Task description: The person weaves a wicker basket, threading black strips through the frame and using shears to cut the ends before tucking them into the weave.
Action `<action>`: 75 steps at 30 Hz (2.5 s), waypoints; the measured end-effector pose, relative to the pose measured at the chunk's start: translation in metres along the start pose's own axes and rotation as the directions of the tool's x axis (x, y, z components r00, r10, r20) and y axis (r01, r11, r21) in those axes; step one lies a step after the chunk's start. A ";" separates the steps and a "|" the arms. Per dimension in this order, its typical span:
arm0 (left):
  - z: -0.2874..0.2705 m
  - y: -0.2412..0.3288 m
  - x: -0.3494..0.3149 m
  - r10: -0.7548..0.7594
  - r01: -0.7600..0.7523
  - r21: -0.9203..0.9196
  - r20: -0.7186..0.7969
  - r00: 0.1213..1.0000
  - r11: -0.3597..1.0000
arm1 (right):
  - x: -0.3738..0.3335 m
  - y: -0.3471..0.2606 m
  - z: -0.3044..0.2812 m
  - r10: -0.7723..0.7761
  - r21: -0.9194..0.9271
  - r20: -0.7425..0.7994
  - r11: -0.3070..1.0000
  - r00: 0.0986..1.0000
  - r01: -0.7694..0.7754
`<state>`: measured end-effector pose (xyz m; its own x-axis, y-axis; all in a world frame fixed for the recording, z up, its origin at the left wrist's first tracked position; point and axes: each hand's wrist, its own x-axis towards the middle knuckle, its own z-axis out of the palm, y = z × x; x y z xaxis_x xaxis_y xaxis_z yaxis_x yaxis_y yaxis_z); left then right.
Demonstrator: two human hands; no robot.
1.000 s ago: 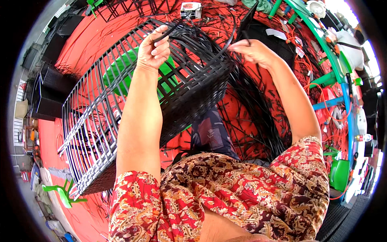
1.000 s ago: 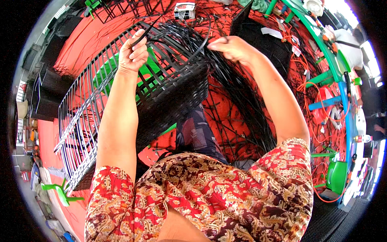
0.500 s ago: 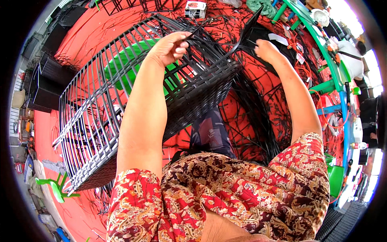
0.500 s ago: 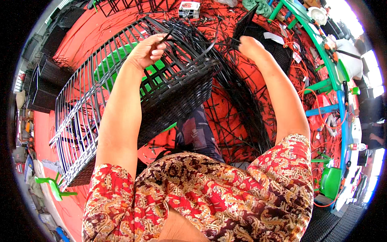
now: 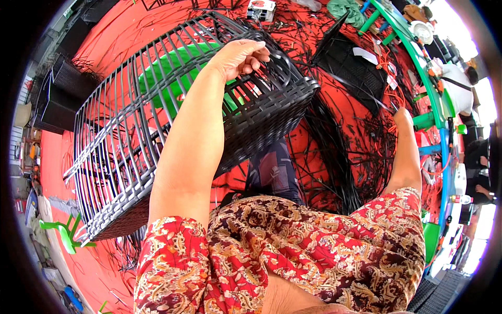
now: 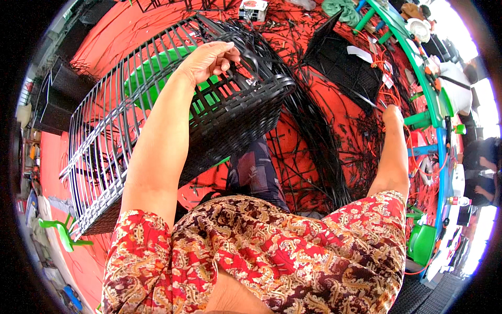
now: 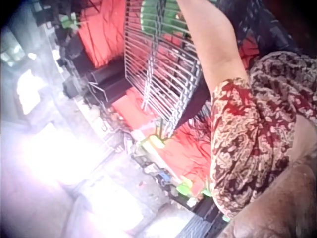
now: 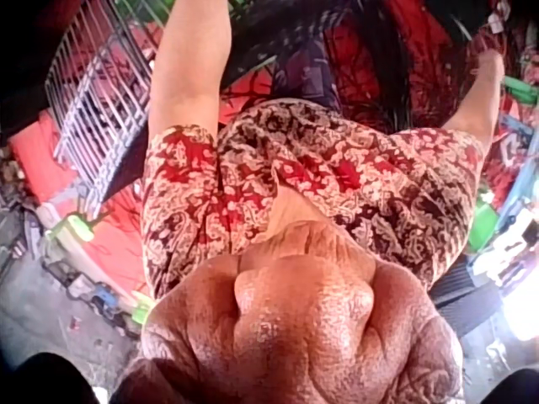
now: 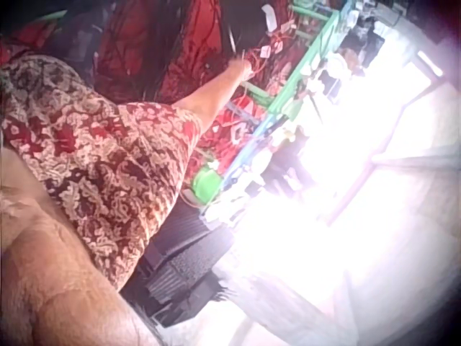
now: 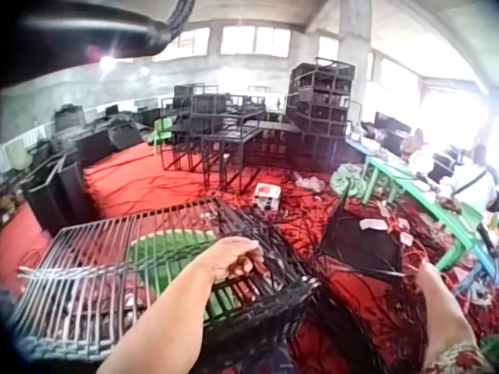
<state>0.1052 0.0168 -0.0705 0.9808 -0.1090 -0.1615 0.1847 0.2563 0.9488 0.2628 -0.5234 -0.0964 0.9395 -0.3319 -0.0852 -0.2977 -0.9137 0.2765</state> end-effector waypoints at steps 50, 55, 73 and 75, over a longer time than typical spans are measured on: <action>0.056 0.007 -0.005 -0.037 -0.076 0.721 0.139 0.990 0.689 | -0.157 -0.232 -0.133 -0.981 0.667 0.008 0.151 0.195 0.730; 0.057 0.004 -0.003 -0.028 -0.084 0.735 0.139 0.990 0.673 | -0.170 -0.231 -0.128 -0.904 -0.023 -0.388 -0.183 -0.177 0.983; 0.055 0.003 -0.003 0.022 -0.212 0.669 0.281 0.959 0.712 | -0.185 -0.202 -0.108 -0.755 0.395 -0.631 -0.114 0.179 0.912; 0.056 0.005 -0.006 -0.008 -0.179 0.693 0.258 0.966 0.698 | -0.185 -0.209 -0.101 -0.892 0.341 -0.452 -0.154 0.018 0.927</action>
<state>0.0965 -0.0348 -0.0493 0.9302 -0.3550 -0.0933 -0.0901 -0.4670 0.8796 0.1687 -0.2475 -0.0422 0.3588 0.9150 0.1845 0.8593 -0.2467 -0.4481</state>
